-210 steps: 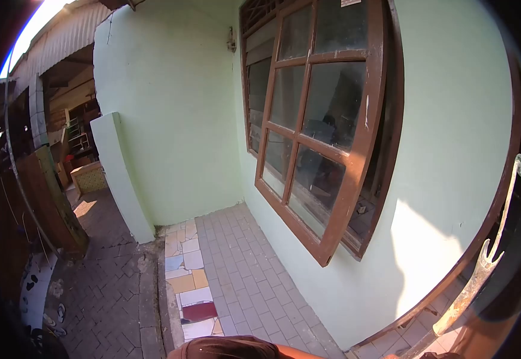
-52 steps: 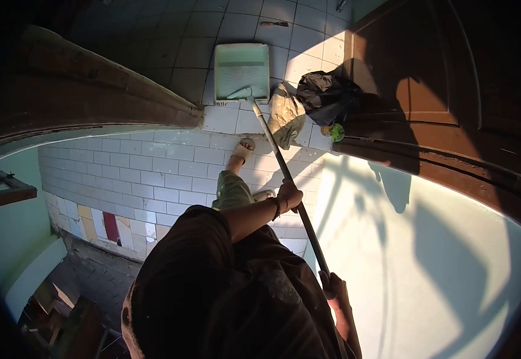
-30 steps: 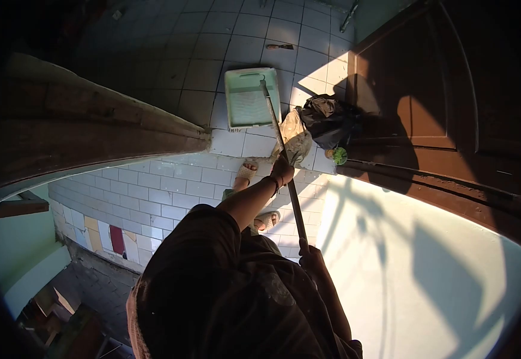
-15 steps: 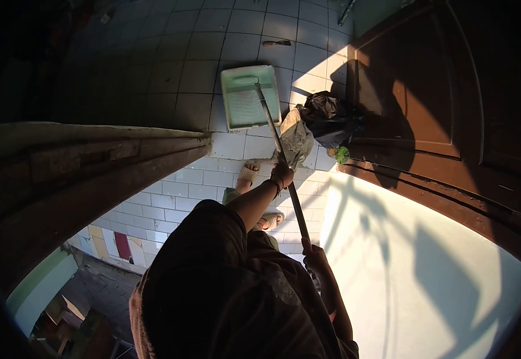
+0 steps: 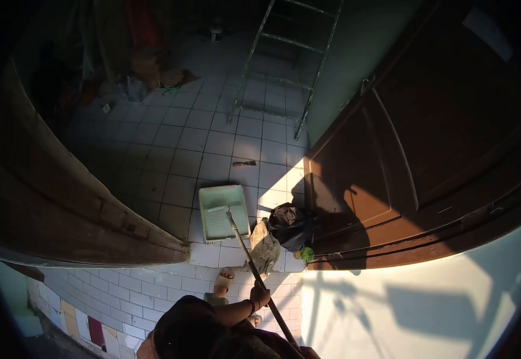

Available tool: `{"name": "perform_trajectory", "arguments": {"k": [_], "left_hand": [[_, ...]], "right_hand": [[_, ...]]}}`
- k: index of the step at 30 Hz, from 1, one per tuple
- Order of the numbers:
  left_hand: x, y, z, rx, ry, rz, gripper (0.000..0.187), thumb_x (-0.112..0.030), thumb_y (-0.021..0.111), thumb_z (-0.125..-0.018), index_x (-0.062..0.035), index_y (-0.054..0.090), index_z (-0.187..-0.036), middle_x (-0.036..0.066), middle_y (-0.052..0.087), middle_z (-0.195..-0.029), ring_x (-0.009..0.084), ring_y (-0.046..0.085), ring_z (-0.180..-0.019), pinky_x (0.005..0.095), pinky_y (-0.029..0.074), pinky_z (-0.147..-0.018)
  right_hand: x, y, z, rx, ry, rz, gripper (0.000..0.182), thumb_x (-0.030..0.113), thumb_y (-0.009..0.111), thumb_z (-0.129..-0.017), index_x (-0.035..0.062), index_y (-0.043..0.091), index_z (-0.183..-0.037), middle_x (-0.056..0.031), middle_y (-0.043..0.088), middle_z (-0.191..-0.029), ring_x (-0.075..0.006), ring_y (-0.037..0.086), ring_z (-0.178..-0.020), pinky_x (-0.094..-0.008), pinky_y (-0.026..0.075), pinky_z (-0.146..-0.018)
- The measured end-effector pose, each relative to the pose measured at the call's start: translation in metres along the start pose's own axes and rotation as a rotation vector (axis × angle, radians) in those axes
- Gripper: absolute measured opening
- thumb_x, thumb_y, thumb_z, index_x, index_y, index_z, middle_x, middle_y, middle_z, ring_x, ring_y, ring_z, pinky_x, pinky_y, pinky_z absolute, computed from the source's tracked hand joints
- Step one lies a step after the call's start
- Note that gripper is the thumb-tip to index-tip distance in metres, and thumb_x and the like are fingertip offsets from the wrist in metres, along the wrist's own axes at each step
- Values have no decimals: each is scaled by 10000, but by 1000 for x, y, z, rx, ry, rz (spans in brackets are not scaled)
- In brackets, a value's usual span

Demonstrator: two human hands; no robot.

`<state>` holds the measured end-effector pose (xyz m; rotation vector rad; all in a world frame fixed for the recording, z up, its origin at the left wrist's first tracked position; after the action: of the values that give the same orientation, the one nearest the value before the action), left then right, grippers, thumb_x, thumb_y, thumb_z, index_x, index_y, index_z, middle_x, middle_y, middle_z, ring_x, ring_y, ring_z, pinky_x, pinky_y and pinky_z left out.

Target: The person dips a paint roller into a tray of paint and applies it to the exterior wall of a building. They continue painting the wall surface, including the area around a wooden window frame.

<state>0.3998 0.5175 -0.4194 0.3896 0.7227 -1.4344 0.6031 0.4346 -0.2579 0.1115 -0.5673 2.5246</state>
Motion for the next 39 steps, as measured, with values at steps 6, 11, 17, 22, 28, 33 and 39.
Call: {"name": "perform_trajectory", "arguments": {"k": [6,11,17,22,28,33,39], "left_hand": [[-2,-6,28,125,-67,-43,440,-101,591,-829,126,326,-1097,256,630,-844,315,673,-596,357,572,-430],[-4,-2,-31,184,-31,-421,388,-115,589,-822,194,462,-1020,189,673,-736,282,675,-569,343,573,-473],[-32,-25,10,186,-77,-108,239,-72,554,-827,161,572,-879,207,659,-678,320,661,-529,388,562,-402],[32,36,-9,407,229,-880,339,-280,541,-880,18,680,-962,160,691,-922,297,658,-928,500,459,-855],[0,19,-48,548,267,-1143,250,-176,495,-896,-44,704,-937,94,705,-838,202,683,-764,379,509,-780],[-2,35,6,578,443,-1436,237,-149,563,-857,5,702,-974,184,689,-956,320,678,-850,495,428,-965],[-24,28,-19,469,440,-1328,234,-104,576,-788,-3,708,-953,272,660,-939,373,661,-864,494,523,-799]], "right_hand": [[50,-15,-27,-85,-90,18,590,533,486,-906,-36,619,-830,-154,607,-678,-259,594,-592,-380,463,-539],[70,-22,-44,-106,-138,21,594,534,482,-906,-40,620,-835,-169,613,-698,-280,602,-620,-390,467,-564],[82,-28,-59,-122,-167,24,600,536,478,-907,-43,621,-841,-187,622,-723,-304,611,-653,-404,473,-593],[76,-29,-56,-119,-165,41,605,537,474,-907,-47,622,-846,-202,628,-743,-324,618,-681,-414,478,-618],[37,-21,-48,-111,-104,47,611,538,470,-907,-50,622,-851,-219,637,-768,-349,627,-714,-428,483,-647],[-28,-4,-23,-100,-42,73,616,540,466,-907,-54,623,-856,-234,643,-788,-369,634,-742,-438,488,-672],[-25,-12,28,-19,63,231,630,526,441,-914,-78,622,-917,-316,622,-902,-464,596,-905,-493,464,-782]]}}
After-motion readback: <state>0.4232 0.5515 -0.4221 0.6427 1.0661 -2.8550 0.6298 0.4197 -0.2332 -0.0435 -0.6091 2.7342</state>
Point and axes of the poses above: each hand's wrist, its own z-axis away from the middle knuckle, its own y-axis out of the palm, x = y × z, the point moved 1 cm from there along -z, towards the middle knuckle
